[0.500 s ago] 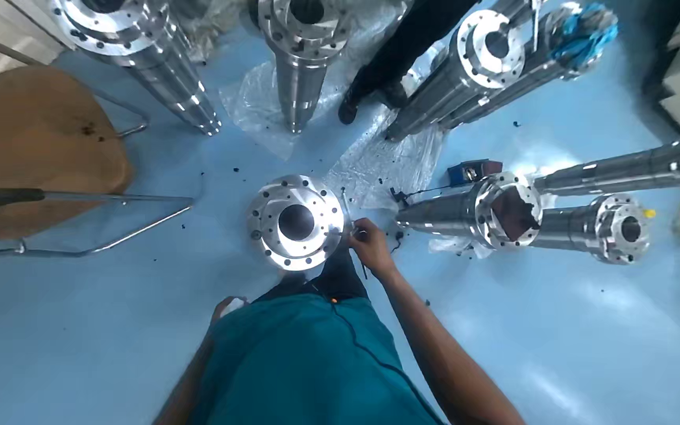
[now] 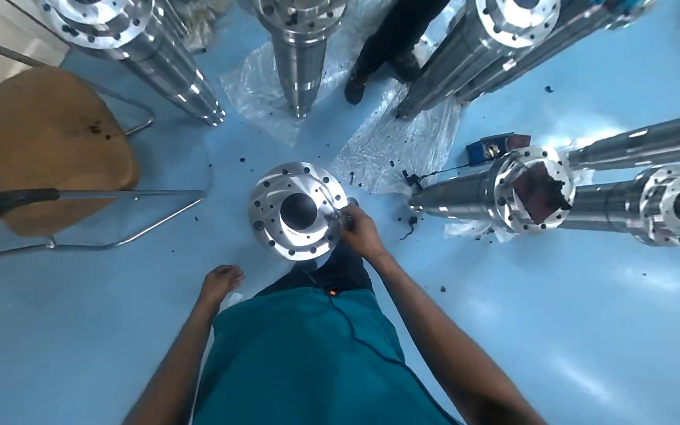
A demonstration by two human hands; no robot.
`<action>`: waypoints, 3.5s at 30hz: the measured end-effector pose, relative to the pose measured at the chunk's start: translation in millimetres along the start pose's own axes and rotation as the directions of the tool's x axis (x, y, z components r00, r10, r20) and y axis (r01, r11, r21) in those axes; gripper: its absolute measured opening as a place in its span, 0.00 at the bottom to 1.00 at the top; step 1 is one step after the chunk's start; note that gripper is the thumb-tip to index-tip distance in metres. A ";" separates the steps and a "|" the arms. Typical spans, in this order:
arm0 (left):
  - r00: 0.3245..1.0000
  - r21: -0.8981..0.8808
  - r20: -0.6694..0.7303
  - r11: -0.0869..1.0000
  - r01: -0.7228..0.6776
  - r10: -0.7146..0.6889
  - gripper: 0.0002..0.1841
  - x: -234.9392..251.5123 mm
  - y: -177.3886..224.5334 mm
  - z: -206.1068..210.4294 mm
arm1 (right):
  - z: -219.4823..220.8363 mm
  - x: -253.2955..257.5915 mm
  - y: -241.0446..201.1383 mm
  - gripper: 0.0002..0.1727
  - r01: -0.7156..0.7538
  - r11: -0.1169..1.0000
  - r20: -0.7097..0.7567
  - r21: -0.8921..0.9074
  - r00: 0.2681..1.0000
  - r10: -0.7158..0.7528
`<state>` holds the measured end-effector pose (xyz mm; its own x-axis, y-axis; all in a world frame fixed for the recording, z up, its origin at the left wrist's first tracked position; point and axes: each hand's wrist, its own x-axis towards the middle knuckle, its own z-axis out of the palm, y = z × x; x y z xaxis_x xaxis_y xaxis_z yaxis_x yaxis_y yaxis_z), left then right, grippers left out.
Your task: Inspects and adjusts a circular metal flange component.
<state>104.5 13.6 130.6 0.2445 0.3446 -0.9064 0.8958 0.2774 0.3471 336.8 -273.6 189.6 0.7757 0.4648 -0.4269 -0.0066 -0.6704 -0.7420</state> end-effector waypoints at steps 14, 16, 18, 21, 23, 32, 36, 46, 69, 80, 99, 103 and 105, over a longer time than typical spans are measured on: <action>0.968 -0.119 0.075 0.966 -0.231 0.241 0.17 -32.7 59.7 17.2 | 6.0 18.5 -16.6 0.18 -0.019 0.978 0.127 -0.206 0.991 0.046; 0.954 -0.143 0.108 0.954 -0.263 0.280 0.17 -40.7 73.0 23.3 | 6.3 22.1 -23.4 0.18 -0.056 0.970 0.144 -0.238 0.985 0.092; 0.938 -0.188 0.134 0.937 -0.293 0.320 0.17 -46.5 87.9 33.7 | 7.7 26.8 -31.7 0.19 -0.089 0.958 0.155 -0.274 0.979 0.135; 0.908 -0.203 0.207 0.924 -0.324 0.364 0.17 -55.4 107.8 53.4 | 13.7 33.9 -43.6 0.17 -0.162 0.939 0.143 -0.304 0.967 0.213; 0.884 -0.126 0.288 0.930 -0.346 0.368 0.18 -61.2 116.8 68.6 | 19.2 38.4 -44.1 0.15 -0.241 0.930 0.108 -0.278 0.954 0.280; 0.765 0.271 0.605 0.846 -0.459 0.221 0.22 -53.8 122.4 134.4 | 36.1 35.1 -33.4 0.19 -0.459 0.889 -0.034 0.004 0.888 0.459; 0.737 0.257 0.637 0.839 -0.479 0.225 0.20 -41.4 115.0 146.4 | 35.7 25.7 -33.2 0.25 -0.429 0.901 -0.080 -0.069 0.902 0.424; 0.762 0.336 0.599 0.786 -0.519 0.247 0.18 -42.1 121.3 134.9 | 24.7 10.3 -47.5 0.20 0.198 0.698 0.209 -0.688 0.975 -0.072; 0.714 0.045 0.677 0.958 -0.282 0.178 0.21 -50.5 109.4 119.8 | 22.4 26.2 -59.1 0.36 -0.569 0.813 0.054 -0.126 0.814 0.578; 0.758 0.015 0.570 0.919 -0.395 0.317 0.15 -39.6 121.2 99.4 | 4.0 20.5 -65.6 0.18 0.113 0.621 0.209 -0.775 0.974 0.085; 0.964 -0.437 0.117 0.884 -0.165 0.238 0.16 5.5 47.1 40.8 | 7.6 14.2 -84.7 0.33 -0.155 0.593 0.175 -0.790 0.870 0.462; 0.981 -0.449 0.096 0.887 -0.108 0.169 0.16 12.4 20.6 35.5 | 4.3 16.7 -83.6 0.29 -0.034 0.541 0.219 -0.840 0.892 0.396; 0.988 -0.446 0.076 0.891 -0.086 0.134 0.17 13.8 6.6 32.6 | 1.4 14.8 -74.8 0.18 0.171 0.586 0.291 -0.792 0.950 0.116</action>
<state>125.9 -9.0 112.6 0.3894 0.3095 -0.8675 0.6114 0.6176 0.4947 347.9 -215.8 238.0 0.5522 0.5319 -0.6420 0.6288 -0.7714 -0.0983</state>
